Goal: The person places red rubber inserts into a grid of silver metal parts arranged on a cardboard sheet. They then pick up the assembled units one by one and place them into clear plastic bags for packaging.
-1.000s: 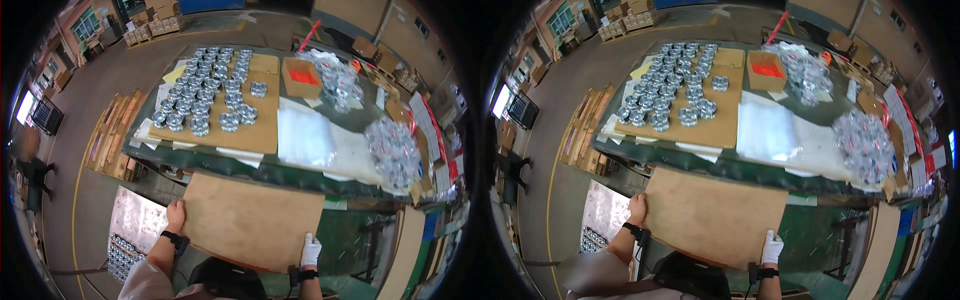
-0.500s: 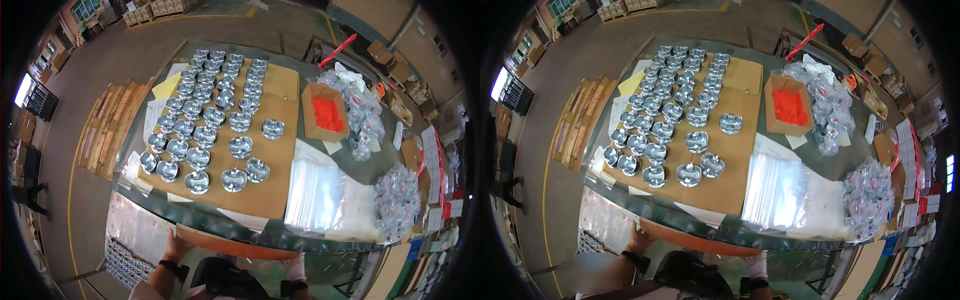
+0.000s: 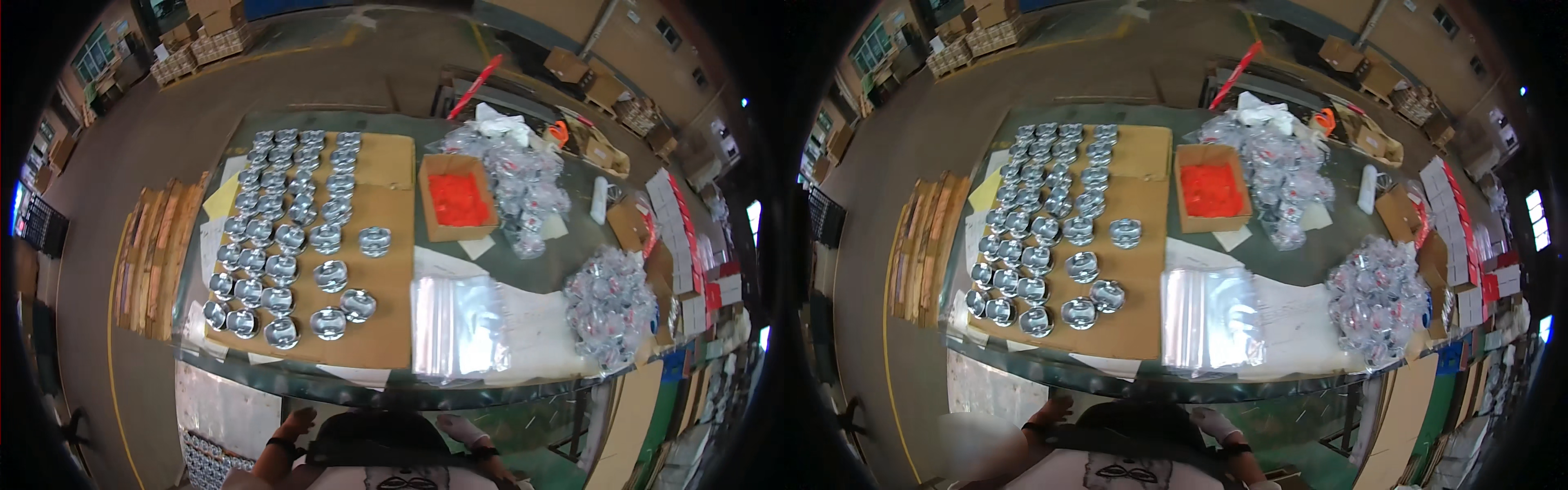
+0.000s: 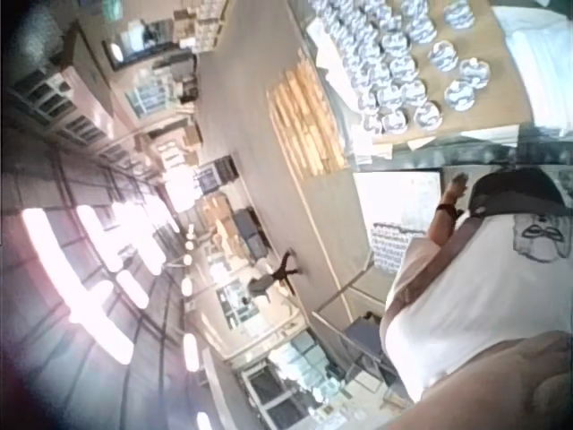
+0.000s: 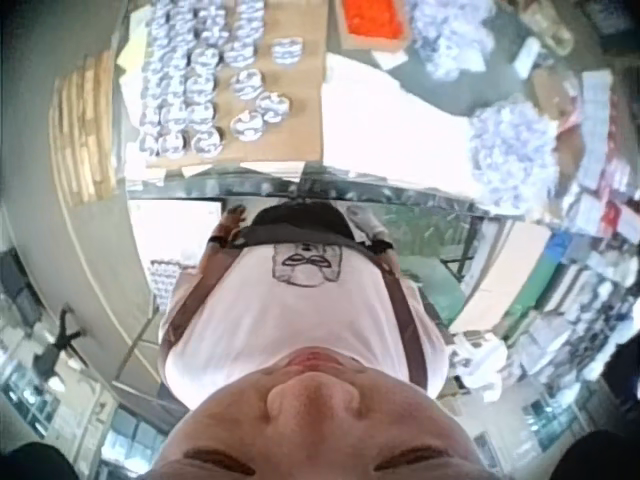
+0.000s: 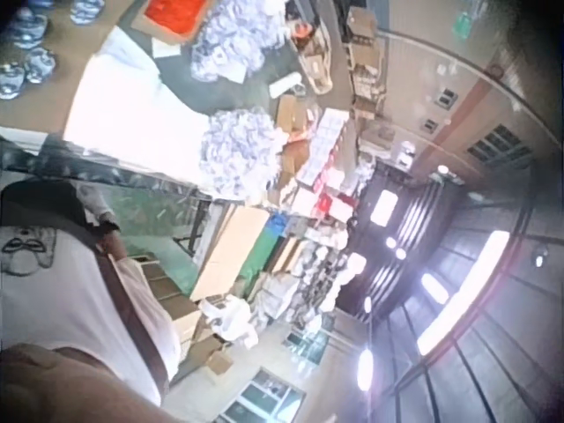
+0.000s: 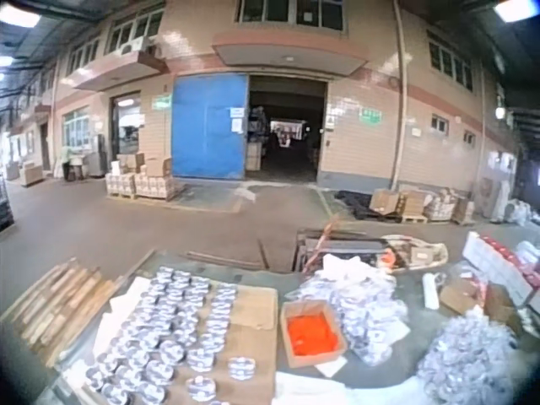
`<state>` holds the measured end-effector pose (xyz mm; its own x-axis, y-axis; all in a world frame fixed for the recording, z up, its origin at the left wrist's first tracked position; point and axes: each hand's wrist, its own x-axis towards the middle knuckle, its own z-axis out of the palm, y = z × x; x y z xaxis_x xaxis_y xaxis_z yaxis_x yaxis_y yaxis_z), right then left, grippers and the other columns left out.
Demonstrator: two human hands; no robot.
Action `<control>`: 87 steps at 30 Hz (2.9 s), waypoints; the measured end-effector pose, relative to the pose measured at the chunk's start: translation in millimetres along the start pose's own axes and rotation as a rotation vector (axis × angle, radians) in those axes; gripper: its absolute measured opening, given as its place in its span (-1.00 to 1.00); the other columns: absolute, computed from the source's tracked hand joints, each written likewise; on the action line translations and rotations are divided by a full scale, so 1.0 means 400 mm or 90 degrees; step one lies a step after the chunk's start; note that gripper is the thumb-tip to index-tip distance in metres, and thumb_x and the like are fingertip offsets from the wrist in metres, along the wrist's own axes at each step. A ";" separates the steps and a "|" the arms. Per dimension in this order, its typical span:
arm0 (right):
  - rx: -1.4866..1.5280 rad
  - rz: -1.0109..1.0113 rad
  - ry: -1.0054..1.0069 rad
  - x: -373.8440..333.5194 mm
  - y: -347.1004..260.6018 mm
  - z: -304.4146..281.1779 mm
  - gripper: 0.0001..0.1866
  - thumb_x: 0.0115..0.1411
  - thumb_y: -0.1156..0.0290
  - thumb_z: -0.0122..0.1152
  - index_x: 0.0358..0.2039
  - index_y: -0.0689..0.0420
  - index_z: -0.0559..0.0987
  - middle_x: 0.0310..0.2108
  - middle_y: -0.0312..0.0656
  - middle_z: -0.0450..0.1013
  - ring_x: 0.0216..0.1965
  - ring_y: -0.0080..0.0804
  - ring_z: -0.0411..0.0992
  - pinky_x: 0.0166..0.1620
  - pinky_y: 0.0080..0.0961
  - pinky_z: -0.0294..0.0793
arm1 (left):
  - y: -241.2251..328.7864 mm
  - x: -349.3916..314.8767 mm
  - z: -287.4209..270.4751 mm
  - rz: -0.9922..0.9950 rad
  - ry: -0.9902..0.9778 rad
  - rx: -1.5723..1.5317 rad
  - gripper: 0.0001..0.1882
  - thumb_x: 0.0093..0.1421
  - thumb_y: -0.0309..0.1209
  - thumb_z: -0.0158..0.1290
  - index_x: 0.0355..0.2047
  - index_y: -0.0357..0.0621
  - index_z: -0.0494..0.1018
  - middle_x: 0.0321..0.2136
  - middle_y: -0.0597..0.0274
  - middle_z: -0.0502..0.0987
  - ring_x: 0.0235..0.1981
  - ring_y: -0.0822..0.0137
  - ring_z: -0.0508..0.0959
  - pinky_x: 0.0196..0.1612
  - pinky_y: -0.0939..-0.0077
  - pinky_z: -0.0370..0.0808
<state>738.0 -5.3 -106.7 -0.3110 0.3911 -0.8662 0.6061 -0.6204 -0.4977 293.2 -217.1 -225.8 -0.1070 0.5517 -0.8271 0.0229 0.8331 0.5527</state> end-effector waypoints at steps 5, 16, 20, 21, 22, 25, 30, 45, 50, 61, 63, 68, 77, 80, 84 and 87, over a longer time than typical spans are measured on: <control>-0.236 -0.320 -0.081 -0.228 -0.530 -0.239 -0.65 0.28 0.20 0.09 -0.05 0.17 0.54 -0.21 -0.10 0.54 -0.12 -0.37 0.48 -0.03 -0.46 0.44 | 0.067 -0.073 -0.032 0.144 0.002 0.314 -0.63 0.27 -0.26 0.02 -0.02 -0.26 0.48 -0.11 0.02 0.56 -0.08 0.17 0.53 -0.03 0.35 0.45; -0.730 -0.417 0.271 0.400 -1.270 -0.562 -0.03 -0.46 0.18 0.54 0.06 0.27 0.42 -0.05 0.24 0.44 0.04 0.03 0.42 0.11 -0.28 0.41 | 0.324 -0.230 0.195 0.070 0.294 -0.138 -0.60 0.32 -0.25 0.02 -0.01 -0.34 0.45 -0.23 0.17 0.57 -0.23 0.39 0.50 -0.11 0.48 0.44; -0.833 -0.330 0.270 0.463 -1.318 -0.525 0.23 -0.48 -0.12 0.55 0.26 0.05 0.27 0.15 0.26 0.25 0.18 0.12 0.27 0.20 -0.22 0.31 | 0.173 -0.302 0.322 -0.043 0.394 -0.172 -0.57 0.27 -0.21 0.08 -0.01 -0.32 0.45 -0.14 0.04 0.59 -0.11 0.30 0.55 -0.04 0.43 0.46; -0.862 -0.321 0.248 0.463 -1.328 -0.513 0.23 -0.48 -0.15 0.53 0.27 0.05 0.26 0.15 0.27 0.24 0.17 0.14 0.27 0.20 -0.21 0.32 | 0.087 -0.316 0.347 -0.073 0.392 -0.175 -0.55 0.26 -0.20 0.09 0.00 -0.32 0.46 -0.13 0.02 0.59 -0.09 0.28 0.56 -0.03 0.42 0.47; -0.892 -0.307 0.229 0.457 -1.335 -0.508 0.24 -0.47 -0.18 0.52 0.27 0.04 0.25 0.15 0.28 0.24 0.17 0.15 0.27 0.20 -0.21 0.32 | 0.016 -0.335 0.367 -0.118 0.373 -0.160 -0.54 0.25 -0.18 0.09 0.00 -0.32 0.46 -0.15 0.01 0.59 -0.11 0.29 0.57 -0.05 0.42 0.48; -0.938 -0.311 0.172 0.433 -1.323 -0.496 0.25 -0.50 -0.09 0.57 0.27 0.06 0.23 0.15 0.27 0.22 0.16 0.22 0.24 0.20 -0.14 0.30 | -0.088 -0.358 0.406 -0.199 0.366 -0.091 -0.49 0.22 -0.12 0.08 0.01 -0.31 0.46 -0.23 -0.02 0.62 -0.20 0.27 0.62 -0.13 0.41 0.52; -1.023 -0.287 0.169 0.360 -1.237 -0.474 0.27 -0.58 0.09 0.66 0.25 0.03 0.22 0.12 0.20 0.19 0.13 0.28 0.23 0.17 -0.07 0.33 | 0.224 -0.354 0.334 -0.167 0.362 -0.068 -0.52 0.24 -0.13 0.08 0.00 -0.29 0.47 -0.19 -0.05 0.61 -0.15 0.19 0.61 -0.09 0.38 0.51; -0.687 -0.612 0.270 0.319 -1.127 -0.607 -0.64 -0.19 0.59 0.23 -0.27 0.14 0.58 -0.25 0.00 0.53 -0.15 -0.02 0.48 -0.03 -0.30 0.46 | 1.383 -0.279 0.107 0.342 -0.170 0.046 -0.65 0.37 -0.19 -0.08 -0.14 -0.26 0.49 -0.33 0.24 0.59 -0.31 0.44 0.57 -0.17 0.54 0.48; -0.185 -0.436 0.213 0.249 -1.116 -0.623 -0.68 -0.07 0.80 0.18 -0.28 0.20 0.54 -0.36 -0.19 0.54 -0.52 -0.45 0.51 -0.58 -0.53 0.49 | 1.541 0.094 0.338 0.372 0.011 -0.356 -0.58 0.35 -0.15 -0.05 0.00 -0.26 0.43 -0.16 0.19 0.54 -0.18 0.39 0.52 -0.17 0.54 0.46; -0.381 -0.740 0.332 0.318 -1.030 -0.627 -0.48 -0.18 0.58 0.32 -0.09 0.16 0.52 -0.05 0.08 0.43 0.01 0.02 0.41 0.04 -0.26 0.46 | 1.637 0.353 0.478 0.150 -0.150 -0.492 -0.70 0.30 -0.14 0.02 -0.02 0.09 0.42 -0.09 0.30 0.54 -0.10 0.26 0.56 -0.17 0.17 0.56; -0.319 -0.618 0.221 0.257 -1.050 -0.623 -0.35 -0.19 0.51 0.31 0.04 0.09 0.47 0.16 0.18 0.26 0.23 0.07 0.22 0.18 -0.23 0.35 | 1.638 0.343 0.475 0.129 -0.091 -0.538 -0.73 0.35 -0.23 -0.07 0.01 0.02 0.40 -0.06 0.22 0.53 -0.05 0.21 0.56 -0.09 0.05 0.55; -0.032 -0.579 0.015 0.270 -0.998 -0.641 -0.16 0.01 0.57 0.24 0.32 0.23 0.11 0.22 -0.13 0.20 0.20 -0.40 0.23 0.17 -0.50 0.30 | 1.610 0.372 0.474 0.220 -0.161 -0.617 -0.70 0.37 -0.36 -0.14 0.03 -0.23 0.36 -0.05 0.08 0.52 -0.05 0.11 0.56 0.07 0.19 0.49; 0.324 -0.503 0.153 0.331 -0.993 -0.509 -0.46 0.14 0.60 0.12 0.16 0.36 0.30 0.06 -0.04 0.39 0.07 -0.37 0.37 0.12 -0.52 0.34 | 1.624 0.355 0.506 0.202 -0.219 -0.687 -0.65 0.40 -0.24 -0.21 -0.07 -0.22 0.45 -0.14 0.12 0.57 -0.13 0.24 0.57 0.00 0.33 0.48; 0.527 -0.461 0.044 0.329 -0.993 -0.498 -0.53 0.09 0.65 0.15 0.07 0.30 0.39 -0.08 -0.19 0.46 -0.12 -0.53 0.43 -0.02 -0.59 0.43 | 1.636 0.356 0.509 0.243 -0.127 -0.593 -0.55 0.42 -0.11 -0.27 -0.09 -0.21 0.46 -0.16 0.12 0.58 -0.17 0.25 0.57 -0.03 0.37 0.49; 0.515 -0.426 0.064 0.314 -0.985 -0.482 -0.58 0.08 0.68 0.17 0.00 0.23 0.46 -0.17 -0.27 0.48 -0.20 -0.60 0.44 -0.10 -0.61 0.46 | 1.631 0.355 0.517 0.223 -0.036 -0.580 -0.63 0.41 -0.15 -0.19 -0.08 -0.17 0.45 -0.15 0.14 0.57 -0.17 0.26 0.57 -0.06 0.39 0.51; 0.542 -0.430 0.060 0.323 -0.985 -0.482 -0.67 0.10 0.69 0.17 -0.09 0.19 0.50 -0.25 -0.32 0.50 -0.27 -0.62 0.45 -0.16 -0.65 0.46 | 1.619 0.375 0.519 0.277 -0.081 -0.566 -0.66 0.39 -0.19 -0.14 -0.01 -0.17 0.40 -0.13 0.16 0.56 -0.15 0.26 0.57 -0.03 0.39 0.50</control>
<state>600.4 420.7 -13.9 -0.3096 0.8558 -0.4144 -0.3854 -0.5114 -0.7680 498.3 413.5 -12.9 -0.1584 0.8454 -0.5101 -0.7228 0.2527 0.6432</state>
